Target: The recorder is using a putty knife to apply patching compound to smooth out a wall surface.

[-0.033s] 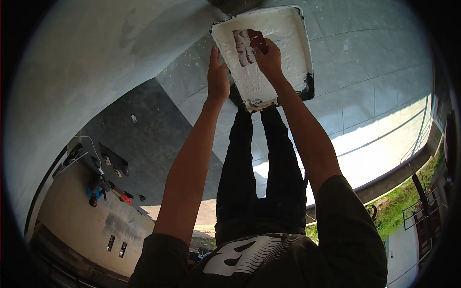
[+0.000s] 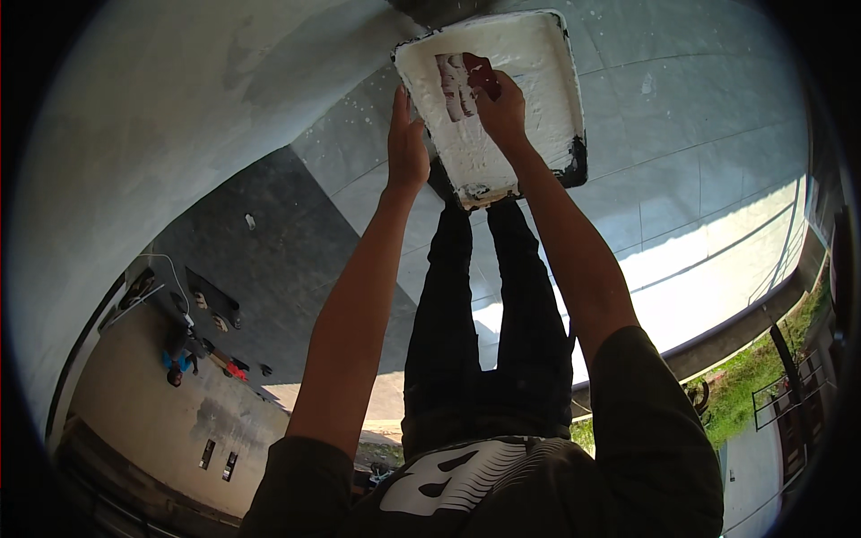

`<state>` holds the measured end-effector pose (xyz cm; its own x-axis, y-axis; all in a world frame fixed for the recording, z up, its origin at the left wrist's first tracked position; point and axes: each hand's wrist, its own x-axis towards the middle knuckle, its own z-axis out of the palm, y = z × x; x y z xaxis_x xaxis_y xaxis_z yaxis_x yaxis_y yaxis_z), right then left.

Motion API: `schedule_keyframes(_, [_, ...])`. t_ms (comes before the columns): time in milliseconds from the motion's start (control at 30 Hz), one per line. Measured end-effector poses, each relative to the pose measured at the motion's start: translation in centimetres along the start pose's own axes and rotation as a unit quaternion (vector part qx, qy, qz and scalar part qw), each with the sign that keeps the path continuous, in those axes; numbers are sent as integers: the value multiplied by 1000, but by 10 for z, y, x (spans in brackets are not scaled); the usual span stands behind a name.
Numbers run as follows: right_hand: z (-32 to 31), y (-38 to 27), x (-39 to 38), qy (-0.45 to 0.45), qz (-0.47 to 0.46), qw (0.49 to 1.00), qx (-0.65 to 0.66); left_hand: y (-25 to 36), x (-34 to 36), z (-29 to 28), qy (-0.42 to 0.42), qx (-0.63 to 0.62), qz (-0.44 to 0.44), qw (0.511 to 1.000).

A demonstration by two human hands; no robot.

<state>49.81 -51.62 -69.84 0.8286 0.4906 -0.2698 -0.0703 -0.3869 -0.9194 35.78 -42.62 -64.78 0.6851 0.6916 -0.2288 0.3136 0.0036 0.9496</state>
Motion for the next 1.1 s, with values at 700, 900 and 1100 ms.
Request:
schedule_keyframes(700, [25,-15,-13,40,-22,998,48,-17,2,-4,7,-34,-38,999])
schedule_keyframes(900, [20,-18,-1,53,3,998,26,-17,3,-5,7,-45,-46,998])
schedule_keyframes(1100, [35,-10,-1,23,2,999,-35,-18,3,-2,7,-55,-53,997])
